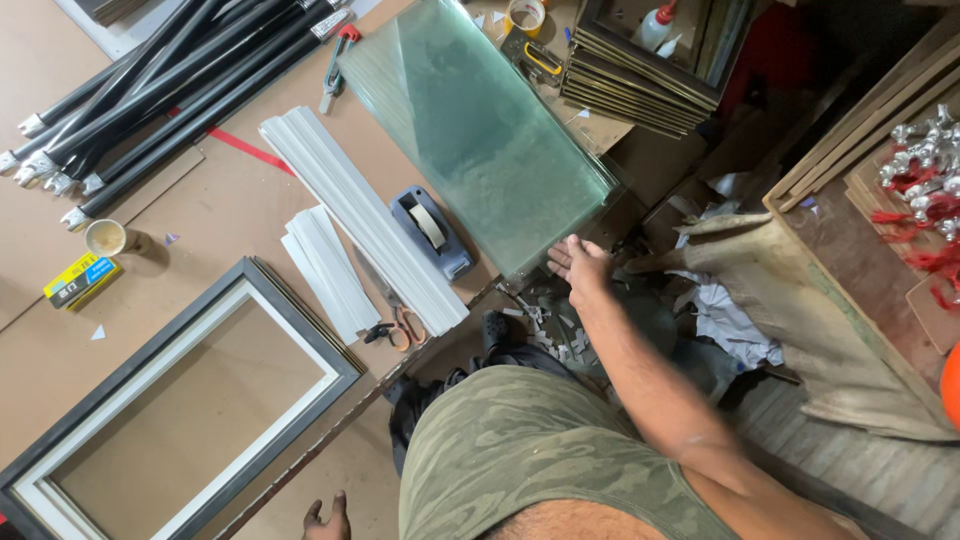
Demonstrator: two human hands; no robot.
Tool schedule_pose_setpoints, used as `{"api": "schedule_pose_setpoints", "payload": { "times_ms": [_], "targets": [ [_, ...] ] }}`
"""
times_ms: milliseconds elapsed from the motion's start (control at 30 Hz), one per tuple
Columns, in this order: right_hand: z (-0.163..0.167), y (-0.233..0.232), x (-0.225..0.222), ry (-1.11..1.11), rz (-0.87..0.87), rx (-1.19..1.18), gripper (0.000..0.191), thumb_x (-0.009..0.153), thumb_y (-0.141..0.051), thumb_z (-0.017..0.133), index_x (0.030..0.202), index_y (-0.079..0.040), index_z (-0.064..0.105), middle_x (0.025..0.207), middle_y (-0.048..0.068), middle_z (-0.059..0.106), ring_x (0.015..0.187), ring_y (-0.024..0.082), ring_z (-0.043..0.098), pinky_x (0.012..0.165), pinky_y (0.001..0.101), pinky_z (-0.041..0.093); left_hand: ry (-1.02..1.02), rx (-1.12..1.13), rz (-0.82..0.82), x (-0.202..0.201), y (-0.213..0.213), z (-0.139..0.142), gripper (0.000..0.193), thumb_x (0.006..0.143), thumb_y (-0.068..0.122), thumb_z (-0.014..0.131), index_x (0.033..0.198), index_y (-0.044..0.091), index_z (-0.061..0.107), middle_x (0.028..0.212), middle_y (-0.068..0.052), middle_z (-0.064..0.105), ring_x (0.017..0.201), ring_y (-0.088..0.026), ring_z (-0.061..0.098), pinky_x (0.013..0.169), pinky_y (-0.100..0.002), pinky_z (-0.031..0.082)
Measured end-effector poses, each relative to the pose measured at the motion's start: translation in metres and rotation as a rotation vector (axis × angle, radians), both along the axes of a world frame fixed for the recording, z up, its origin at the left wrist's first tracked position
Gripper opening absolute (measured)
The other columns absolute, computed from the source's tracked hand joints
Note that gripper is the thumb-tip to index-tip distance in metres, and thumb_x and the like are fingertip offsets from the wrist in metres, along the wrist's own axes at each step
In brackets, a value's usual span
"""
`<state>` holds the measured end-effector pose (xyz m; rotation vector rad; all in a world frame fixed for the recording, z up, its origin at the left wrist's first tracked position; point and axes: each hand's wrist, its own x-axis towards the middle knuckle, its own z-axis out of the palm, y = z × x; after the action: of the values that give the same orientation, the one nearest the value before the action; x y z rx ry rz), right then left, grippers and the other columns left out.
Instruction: The person assembles a picture frame on a workbench: they position the frame with its glass and backing board, fit white matboard strips along the inside edges, and use a tape dispenser to tape the frame edges, pressing the pieces into place.
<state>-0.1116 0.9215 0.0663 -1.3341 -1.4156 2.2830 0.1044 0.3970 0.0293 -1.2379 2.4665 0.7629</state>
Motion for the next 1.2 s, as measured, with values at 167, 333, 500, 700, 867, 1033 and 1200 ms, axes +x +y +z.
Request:
{"api": "schedule_pose_setpoints", "payload": {
  "times_ms": [167, 333, 500, 700, 867, 1033, 1200],
  "targets": [
    [0.027, 0.017, 0.011, 0.111, -0.093, 0.027, 0.024, 0.109, -0.028, 0.059, 0.106, -0.004, 0.056, 0.102, 0.015, 0.066, 0.089, 0.027, 0.071, 0.072, 0.0427, 0.065, 0.1, 0.103, 0.031, -0.004, 0.044, 0.01, 0.065, 0.08, 0.04, 0.087, 0.126, -0.003, 0.072, 0.121, -0.028, 0.07, 0.115, -0.036, 0.067, 0.096, -0.046, 0.052],
    [0.095, 0.015, -0.001, 0.494, -0.029, 0.039, 0.017, 0.108, -0.021, 0.054, 0.116, -0.012, 0.044, 0.116, 0.019, 0.07, 0.103, 0.029, 0.075, 0.076, 0.0414, 0.065, 0.047, 0.487, 0.169, -0.017, 0.049, 0.03, 0.036, 0.094, 0.031, 0.075, 0.104, -0.004, 0.077, 0.093, -0.009, 0.078, 0.087, -0.016, 0.071, 0.075, -0.029, 0.049],
    [0.155, 0.035, 0.002, 0.617, 0.076, 0.105, 0.019, 0.11, -0.021, 0.055, 0.122, -0.014, 0.043, 0.119, 0.028, 0.069, 0.103, 0.036, 0.074, 0.075, 0.0466, 0.065, 0.192, 0.572, 0.106, -0.049, 0.036, 0.079, 0.029, 0.097, 0.027, 0.072, 0.101, -0.001, 0.076, 0.095, -0.007, 0.076, 0.083, -0.014, 0.067, 0.075, -0.027, 0.05],
    [0.201, 0.056, 0.037, 0.82, 0.367, -0.078, 0.023, 0.119, -0.017, 0.055, 0.137, -0.008, 0.044, 0.123, 0.037, 0.065, 0.107, 0.043, 0.072, 0.077, 0.0471, 0.064, 0.636, 0.702, 0.146, -0.097, 0.022, 0.177, 0.03, 0.103, 0.017, 0.063, 0.127, 0.0, 0.064, 0.116, -0.01, 0.07, 0.103, -0.019, 0.068, 0.092, -0.034, 0.055],
    [0.21, -0.018, 0.037, 0.805, 0.575, -0.236, 0.04, 0.117, -0.011, 0.053, 0.151, -0.009, 0.033, 0.117, 0.042, 0.064, 0.098, 0.046, 0.073, 0.075, 0.0477, 0.065, 0.935, 1.11, 0.229, -0.106, -0.04, 0.245, 0.046, 0.107, 0.028, 0.048, 0.142, -0.001, 0.052, 0.129, -0.017, 0.068, 0.115, -0.026, 0.071, 0.097, -0.038, 0.06],
    [0.19, -0.157, 0.029, 0.673, 0.841, -0.195, 0.046, 0.11, -0.008, 0.05, 0.147, -0.007, 0.023, 0.113, 0.041, 0.065, 0.092, 0.043, 0.074, 0.065, 0.0439, 0.065, 0.792, 0.796, 0.192, -0.072, -0.147, 0.246, 0.046, 0.103, 0.011, 0.059, 0.147, -0.002, 0.052, 0.124, -0.017, 0.068, 0.103, -0.022, 0.07, 0.087, -0.033, 0.058],
    [0.137, -0.301, 0.028, 0.518, 0.954, 0.086, 0.05, 0.101, 0.0, 0.057, 0.145, 0.002, 0.034, 0.122, 0.025, 0.067, 0.097, 0.027, 0.072, 0.078, 0.0332, 0.065, 0.803, 0.543, 0.272, -0.036, -0.259, 0.18, 0.055, 0.096, -0.006, 0.061, 0.15, -0.002, 0.052, 0.122, -0.012, 0.069, 0.097, -0.015, 0.067, 0.083, -0.027, 0.052]
  ]
}}
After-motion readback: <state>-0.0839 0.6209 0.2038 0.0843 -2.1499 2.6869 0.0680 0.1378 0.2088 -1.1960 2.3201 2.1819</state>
